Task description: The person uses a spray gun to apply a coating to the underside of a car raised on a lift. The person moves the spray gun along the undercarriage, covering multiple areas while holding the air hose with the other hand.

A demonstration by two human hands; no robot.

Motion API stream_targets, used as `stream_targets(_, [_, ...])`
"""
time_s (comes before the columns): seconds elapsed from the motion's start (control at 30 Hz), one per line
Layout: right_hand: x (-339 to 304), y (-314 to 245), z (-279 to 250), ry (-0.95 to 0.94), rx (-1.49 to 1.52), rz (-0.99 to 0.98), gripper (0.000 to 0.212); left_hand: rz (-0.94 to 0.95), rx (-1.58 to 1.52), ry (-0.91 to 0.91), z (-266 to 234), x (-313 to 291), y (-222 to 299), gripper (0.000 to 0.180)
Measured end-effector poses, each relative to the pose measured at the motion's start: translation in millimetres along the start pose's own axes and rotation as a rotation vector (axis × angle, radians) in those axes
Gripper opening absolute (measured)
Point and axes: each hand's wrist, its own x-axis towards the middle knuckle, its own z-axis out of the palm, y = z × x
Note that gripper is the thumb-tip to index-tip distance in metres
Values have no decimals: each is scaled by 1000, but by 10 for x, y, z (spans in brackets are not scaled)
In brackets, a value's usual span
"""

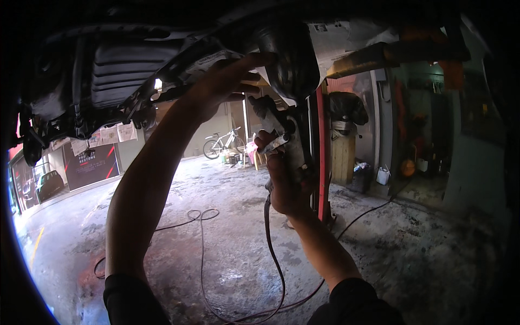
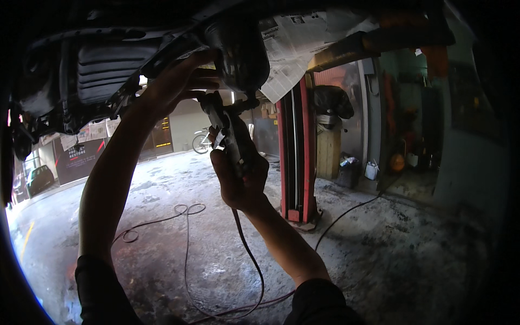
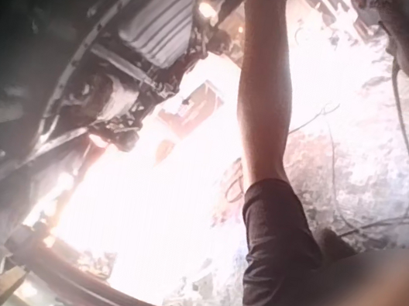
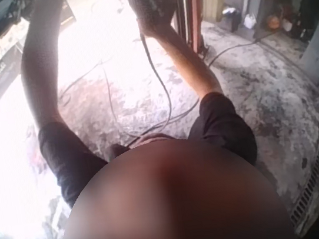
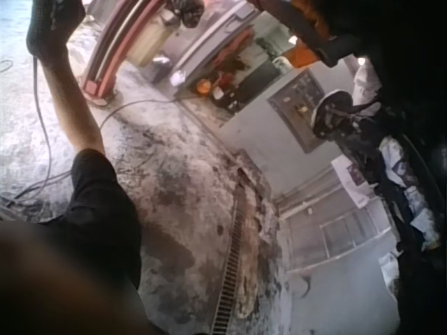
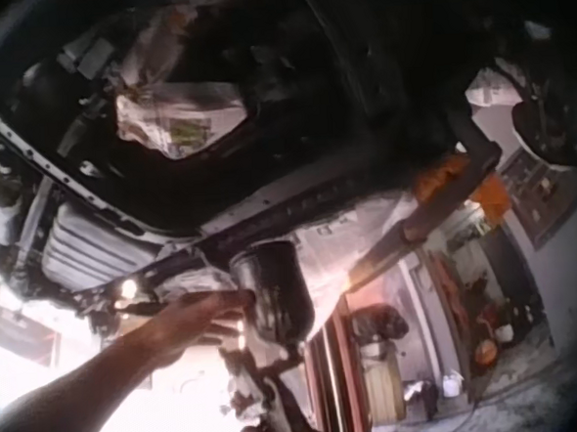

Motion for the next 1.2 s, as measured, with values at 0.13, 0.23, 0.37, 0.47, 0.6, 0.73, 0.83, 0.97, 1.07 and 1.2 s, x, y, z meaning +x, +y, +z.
stream_targets(0.13, [-171,13,-51,61,60,93,62,-21,-87,-29,49,-38,55,61])
stream_targets(0.23, [-241,32,-53,12,54,86,63,-13,-127,17,179,7,38,67])
stream_targets(0.37, [-324,10,-80,-96,-98,38,62,105,-163,-24,256,91,-107,65])
stream_targets(0.47, [-409,-48,-84,-89,-244,67,58,90,159,16,258,123,-264,59])
stream_targets(0.6, [-486,-118,-130,-88,-433,112,57,8,-12,161,387,174,-372,46])
stream_targets(0.73, [-563,-106,-121,-7,-341,170,60,44,-69,282,532,134,-384,40])
stream_targets(0.83, [-649,-67,-115,-6,-279,327,60,100,-28,253,564,118,-389,49])
stream_targets(0.97, [-718,46,-108,-6,-238,413,59,110,-36,269,568,114,-463,44])
stream_targets(1.07, [-756,92,-89,-1,-190,466,57,122,40,312,564,113,-559,46])
stream_targets(1.2, [-764,85,-80,-15,-73,661,56,33,269,315,551,79,-698,57])
